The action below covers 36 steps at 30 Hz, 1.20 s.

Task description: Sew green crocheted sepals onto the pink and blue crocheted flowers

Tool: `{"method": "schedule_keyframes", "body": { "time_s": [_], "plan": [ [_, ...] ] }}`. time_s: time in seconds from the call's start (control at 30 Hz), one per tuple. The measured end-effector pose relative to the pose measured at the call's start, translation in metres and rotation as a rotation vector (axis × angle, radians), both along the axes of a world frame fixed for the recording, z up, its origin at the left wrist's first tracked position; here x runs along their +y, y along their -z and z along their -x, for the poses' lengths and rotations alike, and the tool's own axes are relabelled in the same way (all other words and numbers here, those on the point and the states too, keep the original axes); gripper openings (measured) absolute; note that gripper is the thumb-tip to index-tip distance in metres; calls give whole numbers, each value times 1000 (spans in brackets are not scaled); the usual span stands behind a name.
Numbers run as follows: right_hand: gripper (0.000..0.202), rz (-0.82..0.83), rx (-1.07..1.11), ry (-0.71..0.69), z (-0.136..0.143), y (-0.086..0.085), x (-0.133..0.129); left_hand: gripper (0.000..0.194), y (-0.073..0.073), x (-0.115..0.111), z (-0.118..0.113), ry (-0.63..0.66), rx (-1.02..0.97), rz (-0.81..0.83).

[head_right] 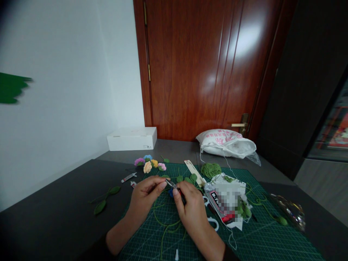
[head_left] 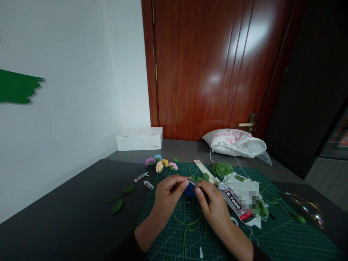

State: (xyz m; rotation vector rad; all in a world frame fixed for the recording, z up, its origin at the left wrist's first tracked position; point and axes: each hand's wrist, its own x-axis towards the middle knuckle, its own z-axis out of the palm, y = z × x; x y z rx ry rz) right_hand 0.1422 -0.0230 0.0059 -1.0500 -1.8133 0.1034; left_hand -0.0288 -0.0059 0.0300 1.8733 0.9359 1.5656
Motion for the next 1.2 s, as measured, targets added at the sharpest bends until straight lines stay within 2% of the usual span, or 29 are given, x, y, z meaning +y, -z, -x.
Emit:
{"method": "schedule_keyframes", "body": {
  "time_s": [0.27, 0.5, 0.67, 0.8, 1.03, 1.1, 1.2],
  "plan": [
    [33, 112, 86, -146, 1, -2, 2, 10, -6, -2, 5, 0, 7, -2],
    [44, 244, 98, -315, -1, -1, -1, 10, -4, 3, 16, 88, 48, -34],
    [51, 338, 140, -422, 0, 1, 1, 9, -12, 7, 23, 154, 89, -78],
    [52, 383, 180, -459, -1, -2, 2, 9, -17, 5, 22, 136, 98, -66],
    [52, 440, 301, -537, 2, -1, 0, 8, -16, 3, 19, 70, 95, -72],
    [53, 435, 308, -522, 4, 1, -1, 7, -16, 1, 18, 65, 88, -80],
    [49, 383, 283, -421, 6, 3, -3, 7, -16, -2, 17, 44, 77, -100]
  ]
}}
